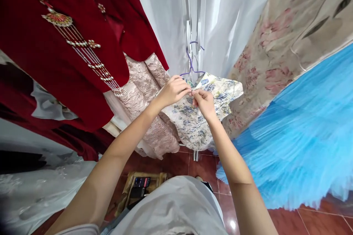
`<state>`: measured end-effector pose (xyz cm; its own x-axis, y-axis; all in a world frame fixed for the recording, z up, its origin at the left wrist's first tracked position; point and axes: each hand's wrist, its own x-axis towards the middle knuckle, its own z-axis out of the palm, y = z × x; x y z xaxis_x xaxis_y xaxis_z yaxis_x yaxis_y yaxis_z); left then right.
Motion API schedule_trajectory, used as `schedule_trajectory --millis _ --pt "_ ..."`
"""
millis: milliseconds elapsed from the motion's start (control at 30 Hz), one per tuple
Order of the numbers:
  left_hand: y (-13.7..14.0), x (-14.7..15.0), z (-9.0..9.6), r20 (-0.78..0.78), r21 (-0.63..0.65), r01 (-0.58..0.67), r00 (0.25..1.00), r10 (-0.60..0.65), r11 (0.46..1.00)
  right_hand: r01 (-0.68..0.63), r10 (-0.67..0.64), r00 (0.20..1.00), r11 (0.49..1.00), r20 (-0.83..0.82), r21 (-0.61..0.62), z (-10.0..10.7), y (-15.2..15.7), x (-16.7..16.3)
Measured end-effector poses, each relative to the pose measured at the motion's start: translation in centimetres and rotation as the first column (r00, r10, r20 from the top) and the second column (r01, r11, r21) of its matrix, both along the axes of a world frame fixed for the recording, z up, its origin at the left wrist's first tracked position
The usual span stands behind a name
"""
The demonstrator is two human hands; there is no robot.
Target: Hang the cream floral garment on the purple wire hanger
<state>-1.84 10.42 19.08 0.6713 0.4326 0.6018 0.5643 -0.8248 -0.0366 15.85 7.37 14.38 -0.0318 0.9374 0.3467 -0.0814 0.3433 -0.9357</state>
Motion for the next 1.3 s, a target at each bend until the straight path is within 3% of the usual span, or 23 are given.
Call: schedule_trajectory --millis 100,200,333,400,467,567,700,767,833,933,1000,1033,1100,1167,1233,1300 --pt "-0.1 0.3 0.2 0.007 0.017 -0.007 1.000 0.007 1.000 0.023 -0.024 1.000 1.000 0.015 0.021 0.1 0.4 -0.5" --pt "0.6 -0.5 0.9 0.130 0.013 -0.030 0.991 0.028 0.999 0.056 -0.058 0.994 0.998 0.088 0.029 -0.9 0.7 -0.7" --pt "2.8 -5.3 1.6 0.462 -0.029 -0.105 0.880 0.106 0.994 0.040 -0.024 0.978 0.997 0.209 -0.072 -4.2 -0.5 -0.3" --pt "3.8 -8.7 0.7 0.582 -0.076 -0.120 0.801 0.142 0.990 -0.017 0.044 0.970 0.993 0.238 -0.113 -6.1 -1.6 -0.1" --pt "4.1 -11.7 -1.4 0.648 -0.153 -0.145 0.732 0.210 0.977 -0.069 0.104 0.962 0.987 0.251 -0.143 -7.7 -2.6 -0.1" --pt "2.6 -13.9 -6.4 0.733 -0.281 -0.225 0.577 0.360 0.933 -0.098 0.150 0.943 0.978 0.298 -0.184 -9.2 -3.6 -0.2" --pt "-2.4 -11.9 -13.3 0.825 -0.411 -0.281 0.291 0.485 0.867 -0.078 0.171 0.831 0.978 0.530 -0.194 -9.9 -4.2 0.3" --pt "-5.3 -9.3 -15.1 0.821 -0.450 -0.270 0.249 0.513 0.851 -0.039 0.132 0.751 0.987 0.647 -0.156 -9.7 -4.6 0.7" --pt "-7.7 -6.2 -15.2 0.804 -0.455 -0.213 0.319 0.501 0.865 -0.074 0.112 0.738 0.994 0.666 -0.085 -9.3 -5.0 0.9" --pt "-9.7 -1.5 -13.0 0.753 -0.409 -0.058 0.543 0.372 0.911 -0.291 0.230 0.790 0.956 0.569 0.017 -8.5 -6.1 0.7" --pt "-10.1 0.9 -11.4 0.693 -0.436 0.074 0.663 0.283 0.897 -0.387 0.318 0.782 0.922 0.536 0.018 -8.1 -6.9 0.8" --pt "-10.1 1.9 -11.0 0.675 -0.479 0.149 0.692 0.255 0.865 -0.396 0.333 0.778 0.918 0.533 0.004 -7.9 -7.3 1.1" --pt "-10.2 3.3 -11.1 0.680 -0.578 0.322 0.698 0.224 0.750 -0.370 0.318 0.793 0.929 0.519 -0.004 -7.5 -8.0 2.8" --pt "-10.6 4.2 -12.5 0.689 -0.659 0.479 0.694 0.210 0.580 -0.327 0.276 0.826 0.945 0.492 0.020 -6.9 -8.4 5.5" --pt "-11.4 4.8 -14.6 0.649 -0.739 0.536 0.729 0.219 0.408 -0.281 0.220 0.849 0.958 0.480 0.059 -6.1 -8.3 8.8" --pt "-12.4 5.2 -16.4 0.576 -0.811 0.504 0.777 0.255 0.296 -0.221 0.141 0.867 0.968 0.478 0.115 -5.2 -7.4 12.0"
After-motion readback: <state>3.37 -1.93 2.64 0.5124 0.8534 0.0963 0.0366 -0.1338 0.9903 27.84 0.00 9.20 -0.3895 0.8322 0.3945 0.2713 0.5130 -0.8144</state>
